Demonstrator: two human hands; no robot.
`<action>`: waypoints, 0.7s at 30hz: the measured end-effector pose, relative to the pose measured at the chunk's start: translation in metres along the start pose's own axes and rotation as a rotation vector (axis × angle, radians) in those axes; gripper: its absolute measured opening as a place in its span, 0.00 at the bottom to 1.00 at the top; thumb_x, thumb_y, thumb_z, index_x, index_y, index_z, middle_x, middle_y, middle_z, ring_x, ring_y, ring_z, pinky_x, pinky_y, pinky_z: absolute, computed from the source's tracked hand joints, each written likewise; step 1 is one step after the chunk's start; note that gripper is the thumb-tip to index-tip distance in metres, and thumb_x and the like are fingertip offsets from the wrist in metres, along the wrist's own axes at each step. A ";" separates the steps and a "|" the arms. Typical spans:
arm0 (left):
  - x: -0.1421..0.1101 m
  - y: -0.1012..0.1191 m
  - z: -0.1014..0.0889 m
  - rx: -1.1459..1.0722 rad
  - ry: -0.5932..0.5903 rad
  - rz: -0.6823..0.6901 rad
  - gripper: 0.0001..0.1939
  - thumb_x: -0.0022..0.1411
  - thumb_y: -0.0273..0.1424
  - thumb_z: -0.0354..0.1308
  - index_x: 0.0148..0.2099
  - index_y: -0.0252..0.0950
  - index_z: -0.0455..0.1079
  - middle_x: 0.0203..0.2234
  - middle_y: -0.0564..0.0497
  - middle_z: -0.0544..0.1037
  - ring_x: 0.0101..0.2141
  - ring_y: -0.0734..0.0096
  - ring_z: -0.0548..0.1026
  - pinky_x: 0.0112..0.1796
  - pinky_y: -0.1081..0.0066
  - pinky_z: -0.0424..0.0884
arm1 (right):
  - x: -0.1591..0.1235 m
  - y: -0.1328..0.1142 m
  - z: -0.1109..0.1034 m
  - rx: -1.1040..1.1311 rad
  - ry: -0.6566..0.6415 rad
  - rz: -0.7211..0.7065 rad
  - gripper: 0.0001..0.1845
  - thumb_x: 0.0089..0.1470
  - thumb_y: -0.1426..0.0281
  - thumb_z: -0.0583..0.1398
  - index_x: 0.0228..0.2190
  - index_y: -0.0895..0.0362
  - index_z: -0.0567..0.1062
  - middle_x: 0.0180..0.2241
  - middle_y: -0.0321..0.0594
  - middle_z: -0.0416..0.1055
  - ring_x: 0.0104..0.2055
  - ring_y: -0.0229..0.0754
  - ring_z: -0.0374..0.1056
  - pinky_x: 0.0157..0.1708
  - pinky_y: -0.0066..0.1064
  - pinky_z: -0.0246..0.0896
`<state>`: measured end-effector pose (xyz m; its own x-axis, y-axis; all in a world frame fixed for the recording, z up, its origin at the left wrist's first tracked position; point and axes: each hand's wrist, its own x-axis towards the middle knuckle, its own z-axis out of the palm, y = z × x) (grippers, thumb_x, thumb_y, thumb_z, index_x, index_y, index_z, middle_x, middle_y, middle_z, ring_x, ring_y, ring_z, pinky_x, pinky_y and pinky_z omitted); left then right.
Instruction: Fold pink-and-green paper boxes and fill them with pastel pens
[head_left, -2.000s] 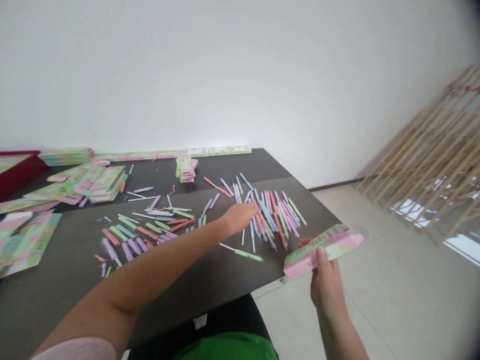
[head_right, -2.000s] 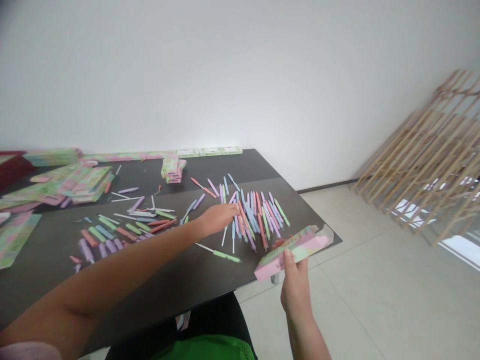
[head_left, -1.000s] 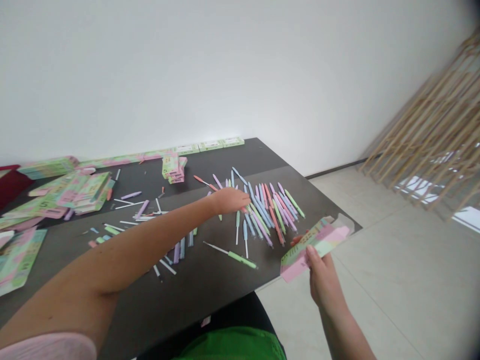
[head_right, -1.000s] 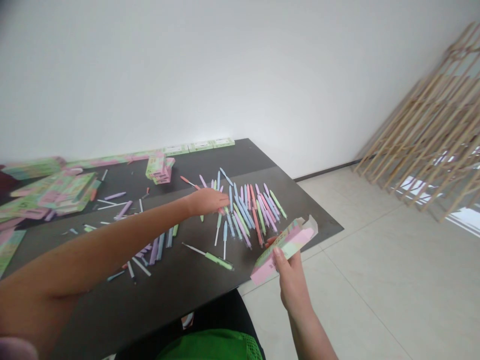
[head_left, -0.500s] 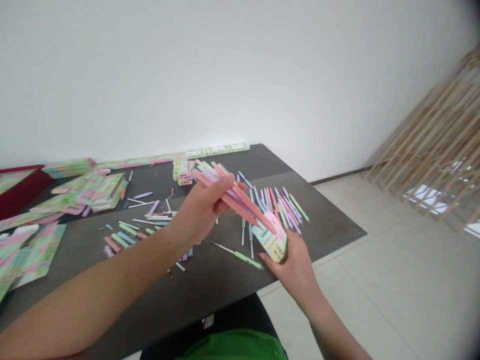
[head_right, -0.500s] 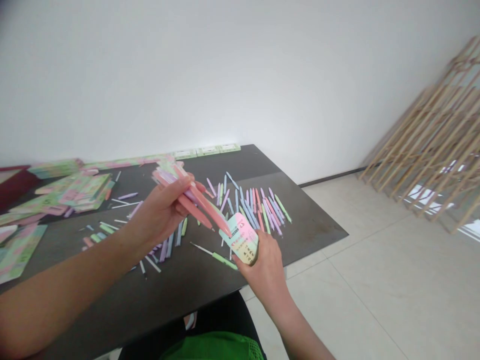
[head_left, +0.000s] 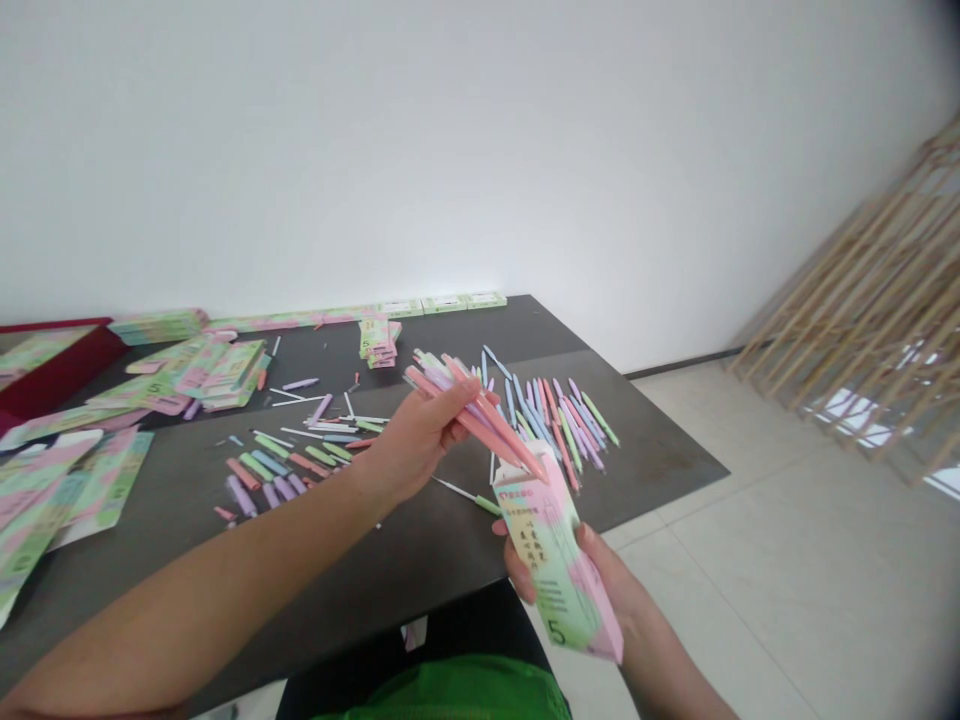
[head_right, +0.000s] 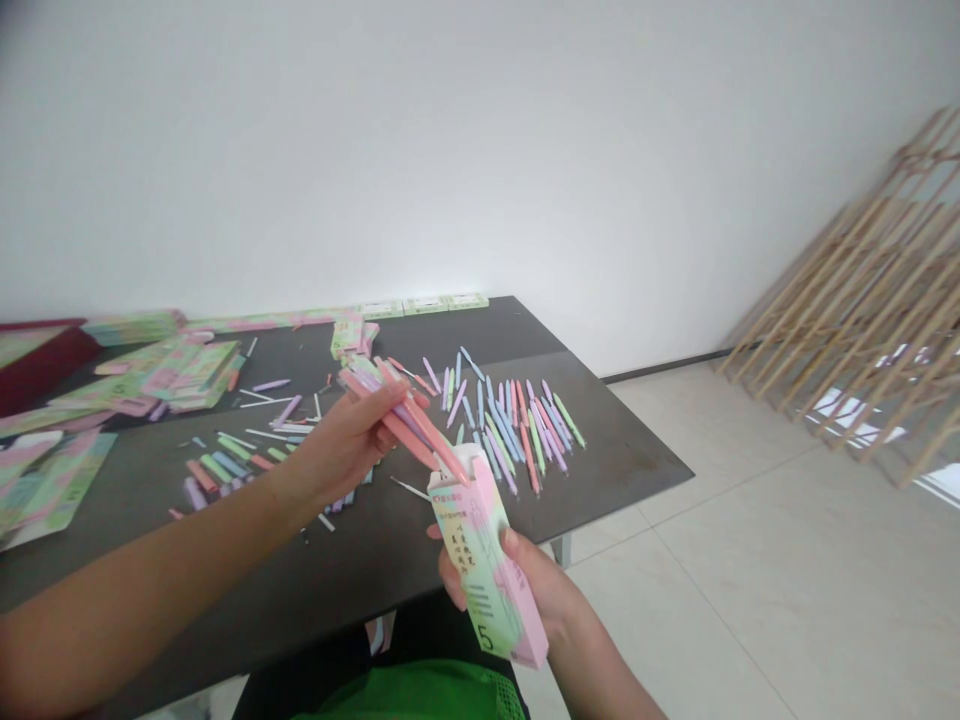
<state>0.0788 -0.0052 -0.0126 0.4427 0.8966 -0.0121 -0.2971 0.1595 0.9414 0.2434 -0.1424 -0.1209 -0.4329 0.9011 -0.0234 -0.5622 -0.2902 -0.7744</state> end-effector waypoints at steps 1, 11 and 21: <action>-0.001 -0.003 0.000 0.028 -0.003 -0.006 0.14 0.54 0.41 0.65 0.32 0.33 0.75 0.24 0.54 0.77 0.21 0.84 0.68 0.22 0.84 0.64 | 0.000 0.002 0.000 0.038 -0.029 0.016 0.44 0.47 0.39 0.55 0.51 0.62 0.71 0.27 0.40 0.64 0.27 0.39 0.58 0.30 0.30 0.50; 0.003 -0.008 -0.009 0.258 -0.037 0.074 0.16 0.56 0.43 0.62 0.33 0.33 0.75 0.25 0.51 0.76 0.22 0.79 0.66 0.23 0.78 0.60 | -0.002 0.010 -0.012 0.167 -0.202 0.024 0.46 0.50 0.38 0.52 0.52 0.66 0.69 0.26 0.40 0.63 0.24 0.36 0.58 0.26 0.30 0.52; -0.001 -0.010 -0.006 0.296 0.002 0.089 0.16 0.56 0.42 0.62 0.36 0.33 0.77 0.28 0.50 0.79 0.25 0.76 0.70 0.26 0.77 0.62 | -0.004 0.012 -0.017 0.171 -0.204 0.056 0.48 0.48 0.37 0.53 0.52 0.66 0.70 0.25 0.40 0.64 0.23 0.37 0.59 0.25 0.29 0.53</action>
<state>0.0761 -0.0053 -0.0246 0.4241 0.9026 0.0746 -0.0755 -0.0469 0.9960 0.2506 -0.1441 -0.1404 -0.5900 0.8036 0.0782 -0.6367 -0.4034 -0.6572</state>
